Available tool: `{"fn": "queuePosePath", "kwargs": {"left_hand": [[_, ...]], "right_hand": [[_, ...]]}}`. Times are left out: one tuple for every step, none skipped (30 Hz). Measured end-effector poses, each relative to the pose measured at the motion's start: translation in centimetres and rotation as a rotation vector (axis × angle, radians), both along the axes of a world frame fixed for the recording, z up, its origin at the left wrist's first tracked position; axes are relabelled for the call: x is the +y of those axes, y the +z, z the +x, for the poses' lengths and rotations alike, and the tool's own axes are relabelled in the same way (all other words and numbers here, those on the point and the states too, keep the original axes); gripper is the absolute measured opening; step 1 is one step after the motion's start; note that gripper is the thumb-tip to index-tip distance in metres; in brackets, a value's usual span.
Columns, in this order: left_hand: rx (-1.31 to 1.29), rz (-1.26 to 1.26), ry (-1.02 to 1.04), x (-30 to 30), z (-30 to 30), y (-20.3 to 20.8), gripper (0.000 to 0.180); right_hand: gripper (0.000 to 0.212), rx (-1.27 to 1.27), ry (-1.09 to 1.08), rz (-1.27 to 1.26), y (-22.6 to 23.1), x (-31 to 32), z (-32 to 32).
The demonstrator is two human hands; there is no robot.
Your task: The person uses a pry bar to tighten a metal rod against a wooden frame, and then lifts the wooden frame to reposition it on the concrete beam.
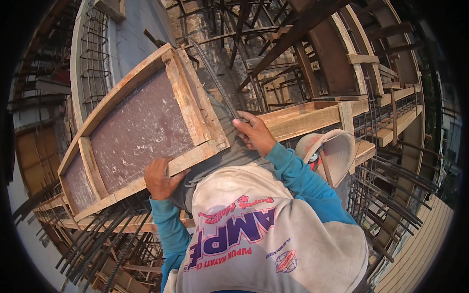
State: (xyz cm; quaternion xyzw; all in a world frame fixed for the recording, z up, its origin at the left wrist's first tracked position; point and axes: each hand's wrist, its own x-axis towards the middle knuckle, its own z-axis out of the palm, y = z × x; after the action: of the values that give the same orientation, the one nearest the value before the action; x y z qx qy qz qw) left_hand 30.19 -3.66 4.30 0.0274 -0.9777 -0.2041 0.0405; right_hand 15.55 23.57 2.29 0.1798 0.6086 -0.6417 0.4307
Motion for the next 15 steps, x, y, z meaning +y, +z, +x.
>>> {"fn": "queuePosePath", "kwargs": {"left_hand": [[0.001, 0.001, 0.006, 0.0, -0.1, 0.0, 0.053], [0.012, 0.010, 0.001, 0.0, -0.1, -0.1, 0.053], [0.023, 0.019, -0.003, -0.1, -0.1, -0.1, 0.053], [0.025, 0.018, 0.002, 0.0, -0.2, 0.0, 0.053], [0.024, 0.023, -0.004, 0.0, -0.3, 0.1, 0.053], [0.023, 0.029, -0.011, 0.0, -0.3, 0.2, 0.053], [0.024, 0.026, -0.011, 0.0, -0.3, 0.0, 0.053], [0.020, 0.034, 0.000, -0.1, -0.2, -0.1, 0.053], [0.026, 0.034, 0.006, 0.0, 0.0, 0.0, 0.052], [0.033, 0.034, 0.007, -0.1, 0.0, 0.0, 0.052], [-0.005, 0.019, 0.003, -0.2, 0.1, 0.0, 0.052], [-0.043, 0.004, 0.000, -0.3, 0.1, 0.0, 0.053], [-0.044, 0.004, 0.010, -0.3, 0.1, -0.1, 0.053], [-0.043, -0.006, 0.003, -0.2, 0.1, -0.1, 0.053], [-0.042, -0.017, -0.004, -0.2, 0.1, -0.1, 0.052]], "right_hand": [[0.049, 0.041, -0.009, -0.131, 0.2, 0.2, 0.3], [0.045, 0.081, -0.018, -0.263, 0.3, 0.3, 0.4], [0.045, 0.080, -0.011, -0.262, 0.0, 0.1, 0.3], [0.039, 0.234, -0.011, -0.292, -0.3, -0.1, 0.2], [0.033, 0.388, -0.012, -0.322, -0.3, -0.4, 0.0], [0.028, 0.471, 0.055, -0.246, -0.1, -0.6, -1.4], [0.028, 0.472, 0.055, -0.249, 1.0, -1.5, -3.1], [0.027, 0.428, -0.045, -0.316, 2.7, -2.9, -4.8], [0.027, 0.392, -0.149, -0.391, 3.7, -3.5, -5.6], [0.027, 0.399, -0.146, -0.392, 3.8, -3.5, -6.1], [0.027, 0.377, -0.165, -0.393, 3.8, -3.6, -6.5], [0.030, 0.356, -0.183, -0.393, 3.9, -3.7, -6.9], [0.030, 0.353, -0.173, -0.394, 4.0, -3.5, -7.0], [0.031, 0.308, -0.177, -0.493, 4.1, -2.9, -7.0], [0.034, 0.263, -0.181, -0.590, 4.4, -2.6, -7.0]]}}
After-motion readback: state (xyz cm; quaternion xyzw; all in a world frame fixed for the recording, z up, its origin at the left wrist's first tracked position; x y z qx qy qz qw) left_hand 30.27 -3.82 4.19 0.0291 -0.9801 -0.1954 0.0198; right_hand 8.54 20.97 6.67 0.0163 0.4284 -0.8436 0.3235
